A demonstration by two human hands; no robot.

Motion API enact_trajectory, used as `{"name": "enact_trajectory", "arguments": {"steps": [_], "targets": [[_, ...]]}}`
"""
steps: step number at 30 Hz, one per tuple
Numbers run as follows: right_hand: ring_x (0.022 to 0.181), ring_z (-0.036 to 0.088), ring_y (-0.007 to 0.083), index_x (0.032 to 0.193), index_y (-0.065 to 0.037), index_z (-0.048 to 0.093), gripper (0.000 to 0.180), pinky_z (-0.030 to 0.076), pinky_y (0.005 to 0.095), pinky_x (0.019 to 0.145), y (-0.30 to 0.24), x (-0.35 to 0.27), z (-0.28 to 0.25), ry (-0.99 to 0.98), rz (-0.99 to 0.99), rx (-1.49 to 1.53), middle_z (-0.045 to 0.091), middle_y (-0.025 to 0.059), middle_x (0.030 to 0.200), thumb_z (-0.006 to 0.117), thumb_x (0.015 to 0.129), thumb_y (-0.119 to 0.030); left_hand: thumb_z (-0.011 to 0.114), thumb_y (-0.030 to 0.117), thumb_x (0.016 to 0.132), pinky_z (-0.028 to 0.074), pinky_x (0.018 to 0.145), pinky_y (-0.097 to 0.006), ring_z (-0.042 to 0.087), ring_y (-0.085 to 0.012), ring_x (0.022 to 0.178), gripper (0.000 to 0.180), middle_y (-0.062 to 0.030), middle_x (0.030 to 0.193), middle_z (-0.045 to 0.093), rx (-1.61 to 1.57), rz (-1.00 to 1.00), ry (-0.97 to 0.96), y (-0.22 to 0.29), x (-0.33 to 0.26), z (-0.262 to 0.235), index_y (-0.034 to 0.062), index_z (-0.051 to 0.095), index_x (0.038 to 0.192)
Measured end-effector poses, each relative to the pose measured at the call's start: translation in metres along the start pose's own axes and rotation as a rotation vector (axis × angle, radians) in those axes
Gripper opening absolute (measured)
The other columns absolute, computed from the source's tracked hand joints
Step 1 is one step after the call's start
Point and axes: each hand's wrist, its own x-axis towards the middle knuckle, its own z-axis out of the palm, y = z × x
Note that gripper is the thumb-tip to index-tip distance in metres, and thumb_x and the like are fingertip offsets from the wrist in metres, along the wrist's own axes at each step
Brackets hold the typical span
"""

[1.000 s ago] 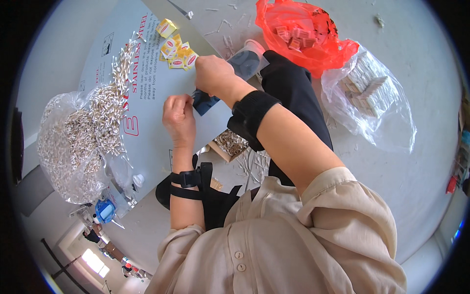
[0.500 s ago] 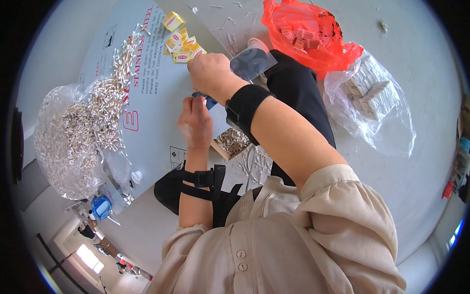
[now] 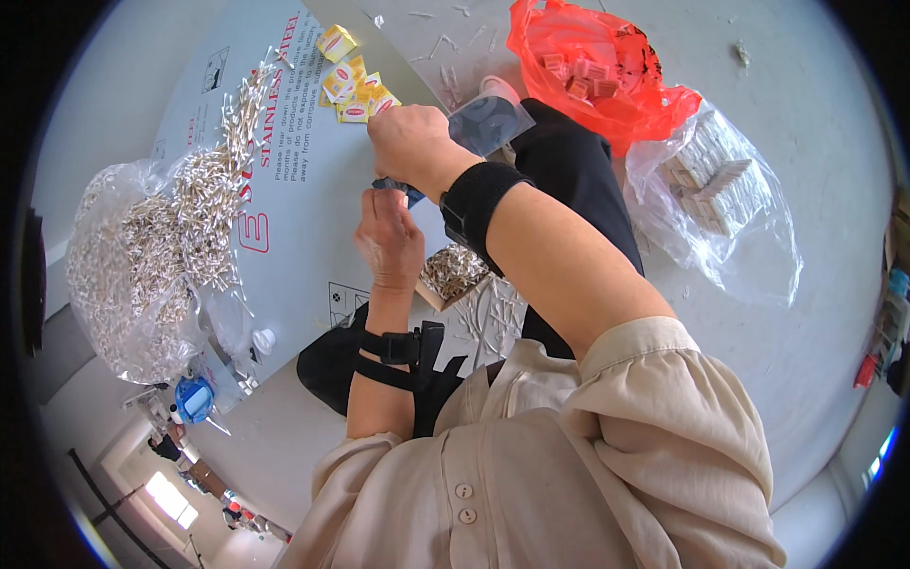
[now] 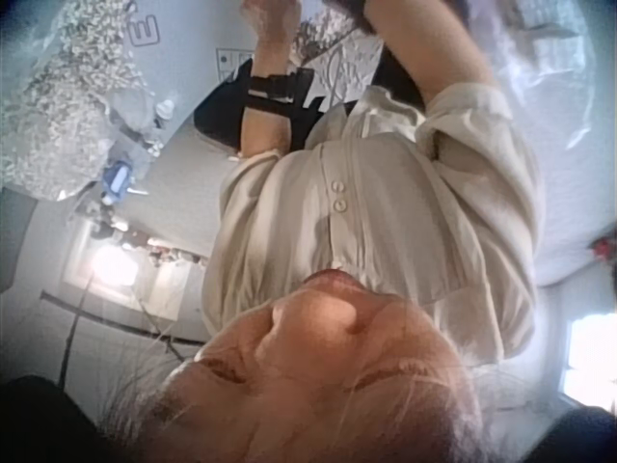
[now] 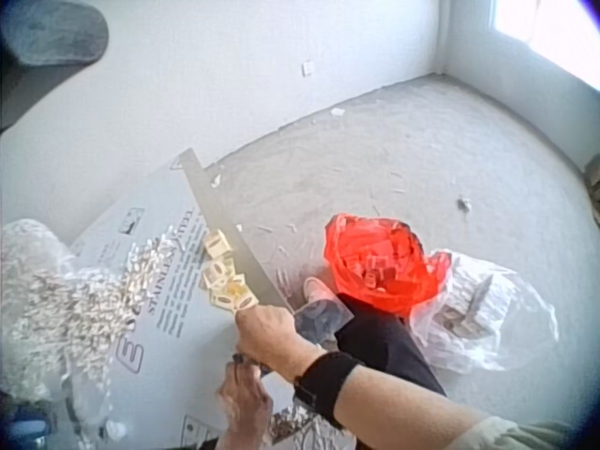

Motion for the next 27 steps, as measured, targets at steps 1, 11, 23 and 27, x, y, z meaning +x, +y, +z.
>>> {"name": "enact_trajectory", "arguments": {"steps": [1, 11, 23, 27], "targets": [[0.079, 0.067, 0.0259, 0.087, -0.008, 0.068, 0.028, 0.052, 0.0352, 0.064, 0.0, -0.001, 0.0, 0.005, -0.009, 0.001, 0.067, 0.0094, 0.08, 0.072, 0.064, -0.023, 0.057, -0.002, 0.076, 0.045, 0.052, -0.04, 0.056, -0.033, 0.063, 0.013, -0.0113, 0.08, 0.051, -0.002, 0.037, 0.017, 0.0, 0.0, 0.0, 0.0048, 0.051, 0.085], [0.08, 0.066, 0.03, 0.088, -0.005, 0.067, 0.041, 0.052, 0.0378, 0.068, 0.003, 0.0, -0.001, 0.013, -0.01, 0.053, 0.067, 0.0135, 0.083, 0.076, 0.062, -0.035, 0.06, 0.001, 0.078, 0.046, 0.053, -0.038, 0.057, -0.0335, 0.066, 0.015, -0.0137, 0.084, 0.053, -0.161, 0.052, 0.125, 0.001, -0.009, -0.001, 0.0013, 0.05, 0.089], [0.082, 0.066, 0.0295, 0.09, -0.006, 0.067, 0.045, 0.052, 0.0368, 0.07, 0.002, 0.0, 0.0, 0.013, 0.013, 0.029, 0.068, 0.0128, 0.085, 0.077, 0.063, -0.04, 0.067, 0.005, 0.075, 0.046, 0.055, -0.037, 0.057, -0.0249, 0.062, 0.025, -0.0102, 0.079, 0.054, -0.188, -0.21, 0.054, 0.0, 0.008, -0.011, 0.0028, 0.051, 0.094], [0.083, 0.066, 0.0296, 0.091, -0.006, 0.067, 0.045, 0.052, 0.037, 0.07, 0.003, 0.0, 0.0, 0.006, 0.005, 0.033, 0.068, 0.013, 0.086, 0.077, 0.064, -0.039, 0.067, 0.006, 0.074, 0.044, 0.057, -0.035, 0.052, -0.0233, 0.06, 0.019, -0.0072, 0.071, 0.052, -0.22, -0.203, 0.109, -0.003, 0.006, -0.011, 0.0031, 0.055, 0.089]]}}
